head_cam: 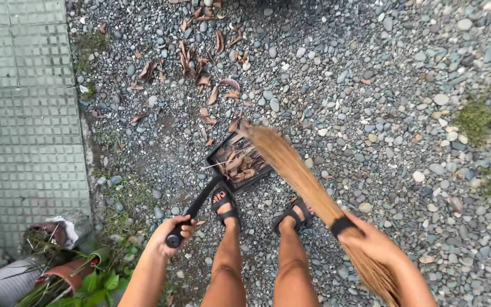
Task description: Sweeping dry leaves into a dustpan and emptying them into a cardboard box.
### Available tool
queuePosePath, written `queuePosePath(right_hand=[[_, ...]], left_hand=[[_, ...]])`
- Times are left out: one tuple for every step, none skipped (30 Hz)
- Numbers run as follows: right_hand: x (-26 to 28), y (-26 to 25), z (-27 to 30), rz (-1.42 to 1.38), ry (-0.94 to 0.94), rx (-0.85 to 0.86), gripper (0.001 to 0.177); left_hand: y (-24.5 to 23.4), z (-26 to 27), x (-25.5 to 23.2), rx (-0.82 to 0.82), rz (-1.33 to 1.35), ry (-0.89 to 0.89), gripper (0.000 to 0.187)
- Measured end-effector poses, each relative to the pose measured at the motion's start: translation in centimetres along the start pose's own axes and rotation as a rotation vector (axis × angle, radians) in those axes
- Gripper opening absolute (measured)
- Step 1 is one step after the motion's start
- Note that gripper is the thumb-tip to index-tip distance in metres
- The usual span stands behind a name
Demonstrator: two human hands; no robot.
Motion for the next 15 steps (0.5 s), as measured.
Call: queuePosePath(right_hand=[[-0.2, -0.8, 1.2, 0.003, 0.03, -0.011, 0.097], [-0.6, -1.5, 2.5, 0.001, 0.063, -0.021, 0.098], [-1.9, -3.0, 2.2, 0.004, 0.063, -0.023, 0.098], [-3.3, -4.3, 1.9, -0.025, 0.093, -0.101, 0.095], [-4.8, -5.6, 1.6, -0.053, 0.124, -0.178, 0.092], [-4.5, -6.2, 0.7, -0.055, 0.127, -0.181, 0.092], [-4.6, -6.8, -0.1, -0.169, 0.305, -0.222, 0.093], [-4.7, -7.3, -1.0, -0.28, 0.485, -0.252, 0.095], [-5.3, -5.9, -1.6, -0.28, 0.488, -0.248, 0.095], [-5.4, -4.4, -2.6, -0.417, 0.388, -0.215, 0.09], [-5.5, -2.9, -3.6, -0.553, 0.285, -0.181, 0.085], [-5.4, -0.7, -2.8, -0.551, 0.287, -0.18, 0.085], [-5.3, 1.6, -2.0, -0.506, 0.352, -0.116, 0.087], [-5.2, 3.9, -1.0, -0.46, 0.417, -0.055, 0.089], [-6.4, 4.9, 0.1, -0.459, 0.42, -0.056, 0.089]], left_hand=[[-0.1, 0.0, -0.1, 0.012, 0.008, -0.02, 0.021], [-0.3, 0.2, -0.2, 0.02, 0.014, -0.042, 0.022], [-0.4, 0.1, -0.2, 0.023, 0.015, -0.043, 0.022], [-0.7, 0.3, -0.2, 0.035, 0.012, -0.044, 0.021], [-0.9, 0.5, -0.3, 0.047, 0.01, -0.045, 0.021], [-1.1, 0.2, -0.3, 0.047, 0.007, -0.048, 0.021], [-1.3, -0.1, -0.4, 0.075, -0.004, -0.048, 0.021], [-1.6, -0.1, -0.2, 0.098, -0.01, -0.046, 0.021], [-1.5, 0.3, 0.2, 0.093, -0.008, -0.047, 0.021], [-1.1, 0.5, 0.1, 0.077, -0.027, -0.026, 0.022], [-0.7, 0.8, -0.1, 0.061, -0.046, -0.005, 0.022], [-1.3, 0.4, 0.0, 0.06, -0.043, -0.006, 0.022], [-1.8, 0.1, 0.0, 0.057, -0.046, 0.001, 0.022], [-2.3, -0.3, 0.1, 0.054, -0.049, 0.006, 0.023], [-2.2, 0.0, 0.3, 0.054, -0.048, 0.002, 0.023]])
Point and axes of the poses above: each hand's wrist, its own z-axis away from the middle knuckle, its own y-axis out of the palm, x = y × z, the point moved 2 cm from there along -z, towards the middle knuckle, and after that the axes turned 5 degrees about -z, right-handed, at the moved point
